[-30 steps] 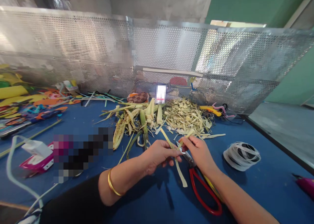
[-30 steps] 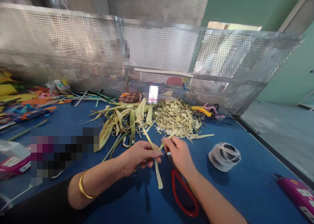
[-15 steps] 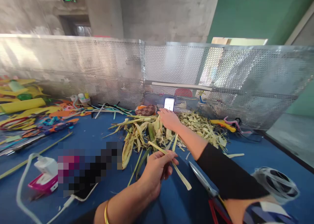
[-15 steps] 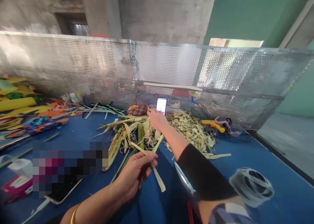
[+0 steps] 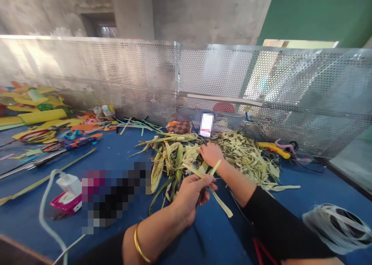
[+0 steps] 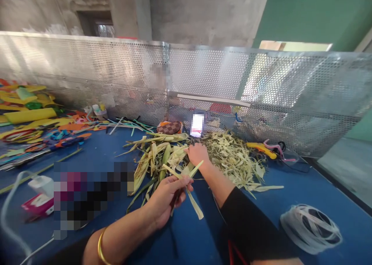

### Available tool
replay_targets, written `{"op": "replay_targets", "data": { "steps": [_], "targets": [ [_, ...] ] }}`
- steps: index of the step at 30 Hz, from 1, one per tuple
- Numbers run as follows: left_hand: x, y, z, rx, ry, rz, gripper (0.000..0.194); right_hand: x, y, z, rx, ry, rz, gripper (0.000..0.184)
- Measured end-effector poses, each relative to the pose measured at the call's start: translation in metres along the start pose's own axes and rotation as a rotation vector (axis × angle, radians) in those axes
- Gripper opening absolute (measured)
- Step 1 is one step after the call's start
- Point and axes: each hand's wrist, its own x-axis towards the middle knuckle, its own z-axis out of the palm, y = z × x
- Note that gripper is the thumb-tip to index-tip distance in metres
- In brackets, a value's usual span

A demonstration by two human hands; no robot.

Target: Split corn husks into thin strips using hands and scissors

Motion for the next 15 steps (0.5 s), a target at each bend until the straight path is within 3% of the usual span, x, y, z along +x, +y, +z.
{"op": "replay_targets", "data": {
  "steps": [4, 7, 12, 13, 15],
  "targets": [
    [0.001, -0.005, -0.001, 0.016, -0.005, 0.009, 0.018, -0.006, 0.007, -0.008, 0.131, 0.041, -0.029, 0.036],
    [0.002, -0.007, -0.002, 0.034, -0.038, 0.005, 0.02, -0.016, 0.025, -0.029, 0.262, 0.15, -0.025, 0.044],
    [-0.001, -0.001, 0.001, 0.057, -0.063, -0.047, 0.019, -0.072, 0.06, -0.066, 0.49, 0.314, 0.099, 0.033],
    [-0.002, 0.001, 0.003, 0.05, -0.07, -0.064, 0.019, -0.088, 0.062, -0.07, 0.578, 0.336, 0.137, 0.036],
    [-0.003, 0.004, 0.008, 0.038, -0.107, -0.09, 0.02, -0.119, 0.06, -0.075, 1.106, 0.346, 0.337, 0.031]
  ]
}}
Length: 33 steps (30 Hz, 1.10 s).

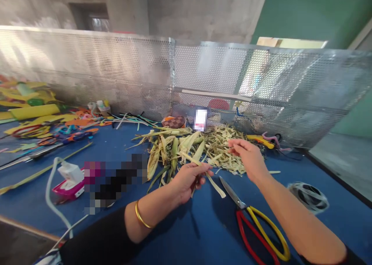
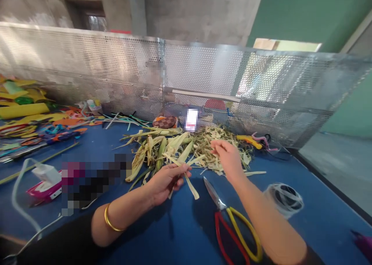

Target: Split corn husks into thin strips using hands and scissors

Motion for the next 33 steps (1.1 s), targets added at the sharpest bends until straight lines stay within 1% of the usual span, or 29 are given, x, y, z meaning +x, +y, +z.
{"op": "replay_targets", "data": {
  "steps": [1, 2, 3, 4, 5, 6, 8, 9, 11, 13, 15, 17, 19, 22, 28, 31, 33],
  "targets": [
    [-0.001, 0.0, 0.003, -0.001, -0.026, -0.007, 0.02, -0.015, -0.002, -0.003, 0.126, -0.011, 0.118, 0.03],
    [-0.001, 0.0, 0.007, 0.007, -0.051, -0.011, 0.02, -0.029, -0.004, -0.004, 0.202, -0.061, 0.216, 0.031],
    [-0.001, -0.001, 0.011, 0.022, -0.077, -0.014, 0.02, -0.042, -0.006, -0.004, 0.273, -0.157, 0.295, 0.035],
    [0.0, -0.002, 0.015, 0.04, -0.102, -0.016, 0.02, -0.054, -0.009, -0.002, 0.368, -0.265, 0.358, 0.038],
    [0.001, -0.004, 0.018, 0.06, -0.128, -0.019, 0.021, -0.063, -0.012, 0.001, 0.465, -0.342, 0.402, 0.039],
    [0.002, -0.006, 0.022, 0.082, -0.151, -0.017, 0.022, -0.07, -0.014, 0.003, 0.544, -0.377, 0.432, 0.039],
    [0.005, -0.01, 0.028, 0.128, -0.181, -0.004, 0.025, -0.078, -0.014, 0.008, 0.656, -0.311, 0.455, 0.039],
    [0.006, -0.012, 0.029, 0.149, -0.183, 0.005, 0.026, -0.079, -0.013, 0.01, 0.692, -0.251, 0.461, 0.04],
    [0.009, -0.014, 0.03, 0.206, -0.158, 0.011, 0.026, -0.078, -0.008, 0.011, 0.732, -0.132, 0.473, 0.042],
    [0.01, -0.016, 0.028, 0.275, -0.135, -0.008, 0.026, -0.076, -0.002, 0.011, 0.746, -0.054, 0.483, 0.04],
    [0.011, -0.018, 0.024, 0.338, -0.152, -0.043, 0.027, -0.076, 0.001, 0.011, 0.746, -0.045, 0.483, 0.035],
    [0.011, -0.021, 0.019, 0.364, -0.187, -0.069, 0.028, -0.078, 0.002, 0.011, 0.734, -0.066, 0.47, 0.032],
    [0.01, -0.022, 0.017, 0.367, -0.225, -0.079, 0.027, -0.08, 0.0, 0.012, 0.711, -0.077, 0.454, 0.033],
    [0.009, -0.022, 0.016, 0.37, -0.267, -0.106, 0.024, -0.082, -0.001, 0.014, 0.681, -0.058, 0.451, 0.035],
    [0.007, -0.021, 0.019, 0.386, -0.282, -0.182, 0.022, -0.081, 0.004, 0.017, 0.636, -0.009, 0.423, 0.036],
    [0.006, -0.023, 0.019, 0.343, -0.269, -0.162, 0.022, -0.079, 0.005, 0.014, 0.608, -0.02, 0.419, 0.038],
    [0.006, -0.023, 0.018, 0.286, -0.227, -0.126, 0.021, -0.077, 0.004, 0.009, 0.521, -0.023, 0.428, 0.043]
  ]
}}
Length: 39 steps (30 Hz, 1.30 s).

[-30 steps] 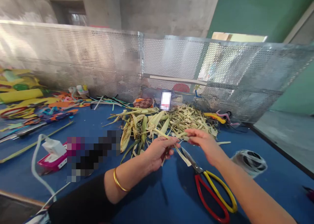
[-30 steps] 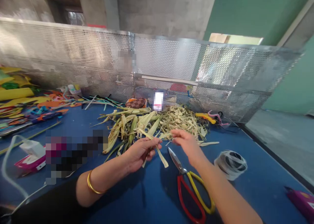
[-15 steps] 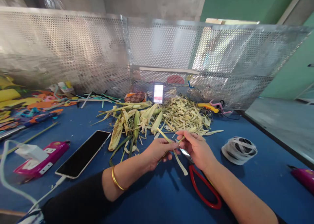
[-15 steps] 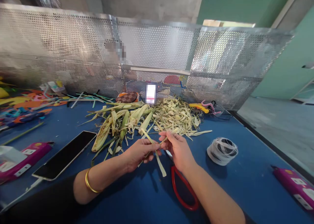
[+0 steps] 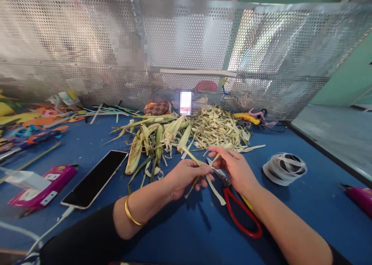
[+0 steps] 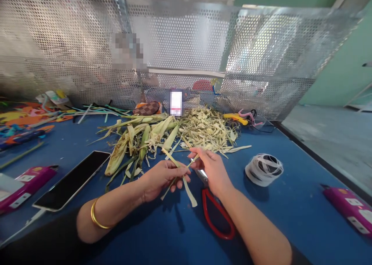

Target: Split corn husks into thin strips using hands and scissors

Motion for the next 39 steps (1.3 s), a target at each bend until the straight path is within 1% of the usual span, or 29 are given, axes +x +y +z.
{"op": "replay_targets", "data": {
  "steps": [2, 3, 4, 5, 7, 9, 10, 12, 15, 17, 19, 21, 23, 25, 26, 27, 28, 30, 31, 32, 33, 35, 39],
  "targets": [
    [0.001, 0.001, -0.002, -0.07, 0.07, 0.027, 0.021, -0.001, -0.005, -0.005, -0.136, 0.051, 0.012, 0.048],
    [0.002, 0.003, -0.003, -0.11, 0.106, 0.031, 0.023, -0.002, -0.007, -0.006, -0.21, 0.06, 0.025, 0.049],
    [0.003, 0.004, -0.004, -0.147, 0.139, 0.028, 0.026, -0.004, -0.008, -0.007, -0.283, 0.037, 0.047, 0.05],
    [0.004, 0.005, -0.006, -0.18, 0.163, 0.022, 0.03, -0.006, -0.009, -0.008, -0.357, -0.023, 0.075, 0.05],
    [0.006, 0.006, -0.008, -0.208, 0.179, 0.018, 0.032, -0.01, -0.007, -0.006, -0.494, -0.2, 0.113, 0.048],
    [0.007, 0.005, -0.009, -0.169, 0.174, 0.043, 0.022, -0.015, -0.003, -0.003, -0.608, -0.339, 0.089, 0.041],
    [0.008, 0.004, -0.009, -0.136, 0.178, 0.063, 0.018, -0.017, -0.001, -0.001, -0.652, -0.368, 0.049, 0.038],
    [0.008, 0.002, -0.008, -0.064, 0.21, 0.102, 0.016, -0.02, 0.002, 0.002, -0.738, -0.361, -0.082, 0.034],
    [0.008, -0.001, -0.005, -0.006, 0.249, 0.126, 0.018, -0.025, 0.004, 0.004, -0.891, -0.299, -0.354, 0.032],
    [0.008, -0.002, -0.004, 0.005, 0.25, 0.134, 0.02, -0.029, 0.003, 0.005, -0.994, -0.307, -0.505, 0.032],
    [0.007, -0.003, -0.004, 0.006, 0.246, 0.131, 0.022, -0.033, -0.001, 0.005, -1.091, -0.352, -0.581, 0.031],
    [0.007, -0.002, -0.005, 0.034, 0.231, 0.108, 0.021, -0.036, -0.006, 0.004, -1.157, -0.364, -0.619, 0.031],
    [0.005, 0.001, -0.007, 0.1, 0.182, 0.07, 0.018, -0.035, -0.012, 0.003, -1.151, -0.287, -0.672, 0.027],
    [0.001, 0.003, -0.006, 0.182, 0.1, 0.031, 0.014, -0.031, -0.017, 0.002, -1.084, -0.154, -0.703, 0.022],
    [0.0, 0.004, -0.005, 0.214, 0.045, 0.009, 0.014, -0.028, -0.019, 0.001, -1.041, -0.112, -0.681, 0.021],
    [-0.002, 0.004, -0.004, 0.236, -0.015, -0.013, 0.015, -0.025, -0.021, 0.002, -1.001, -0.108, -0.63, 0.02],
    [-0.004, 0.003, -0.002, 0.248, -0.07, -0.033, 0.018, -0.023, -0.021, 0.002, -0.956, -0.144, -0.553, 0.019],
    [-0.006, 0.002, 0.002, 0.251, -0.137, -0.06, 0.028, -0.018, -0.02, 0.005, -0.828, -0.275, -0.356, 0.018],
    [-0.006, 0.001, 0.004, 0.247, -0.143, -0.07, 0.033, -0.017, -0.019, 0.007, -0.754, -0.325, -0.266, 0.018],
    [-0.007, 0.0, 0.005, 0.244, -0.138, -0.077, 0.037, -0.016, -0.018, 0.009, -0.688, -0.344, -0.201, 0.019],
    [-0.007, 0.0, 0.006, 0.246, -0.129, -0.079, 0.038, -0.015, -0.016, 0.011, -0.64, -0.331, -0.17, 0.019],
    [-0.008, 0.0, 0.007, 0.258, -0.119, -0.067, 0.037, -0.015, -0.013, 0.015, -0.608, -0.255, -0.196, 0.02],
    [-0.01, 0.002, 0.009, 0.266, -0.137, -0.062, 0.035, -0.012, -0.004, 0.019, -0.628, -0.089, -0.342, 0.023]
  ]
}}
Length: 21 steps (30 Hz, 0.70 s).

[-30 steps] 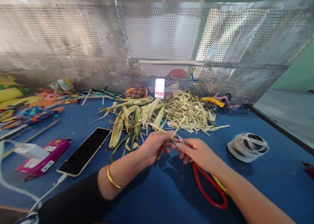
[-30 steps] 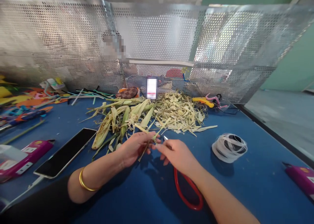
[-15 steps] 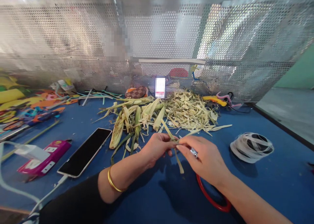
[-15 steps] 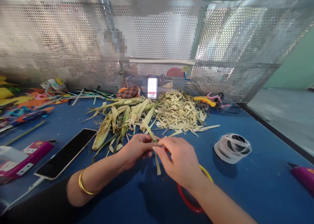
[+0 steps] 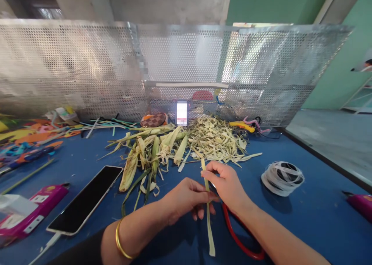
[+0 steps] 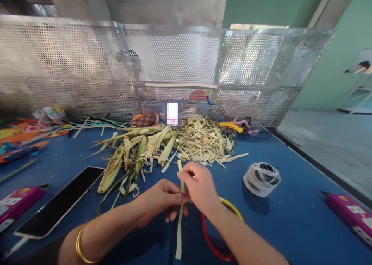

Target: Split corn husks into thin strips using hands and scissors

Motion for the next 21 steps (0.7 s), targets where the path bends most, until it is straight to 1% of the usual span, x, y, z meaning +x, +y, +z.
{"op": "replay_targets", "data": {
  "steps": [2, 4, 8, 9, 10, 12, 13, 14, 16, 18, 21],
  "targets": [
    [0.0, -0.001, 0.0, -0.02, 0.007, -0.009, 0.034, 0.001, 0.004, 0.001, -0.03, 0.055, -0.032, 0.024],
    [0.002, -0.003, -0.001, -0.079, 0.038, 0.001, 0.033, 0.001, 0.007, -0.001, -0.105, 0.101, -0.125, 0.023],
    [0.006, -0.003, -0.008, -0.321, 0.111, 0.011, 0.034, -0.003, 0.006, -0.016, -0.373, 0.264, -0.459, 0.017],
    [0.007, -0.001, -0.011, -0.397, 0.122, 0.003, 0.034, -0.005, 0.004, -0.019, -0.435, 0.264, -0.537, 0.018],
    [0.007, 0.0, -0.014, -0.467, 0.129, -0.002, 0.032, -0.007, 0.002, -0.02, -0.49, 0.212, -0.619, 0.018],
    [0.007, 0.003, -0.02, -0.55, 0.144, 0.012, 0.022, -0.013, -0.001, -0.016, -0.604, 0.039, -0.786, 0.021],
    [0.007, 0.003, -0.022, -0.554, 0.156, 0.03, 0.018, -0.015, -0.001, -0.011, -0.668, -0.032, -0.857, 0.025],
    [0.008, 0.004, -0.023, -0.536, 0.174, 0.051, 0.015, -0.017, 0.0, -0.005, -0.748, -0.068, -0.916, 0.027],
    [0.008, 0.003, -0.024, -0.474, 0.224, 0.084, 0.011, -0.021, 0.004, 0.007, -0.889, -0.064, -1.025, 0.032],
    [0.008, 0.002, -0.023, -0.424, 0.267, 0.096, 0.01, -0.023, 0.009, 0.015, -0.972, -0.034, -1.074, 0.033],
    [0.009, 0.001, -0.02, -0.406, 0.301, 0.106, 0.013, -0.025, 0.01, 0.017, -0.947, 0.001, -1.087, 0.036]
  ]
}}
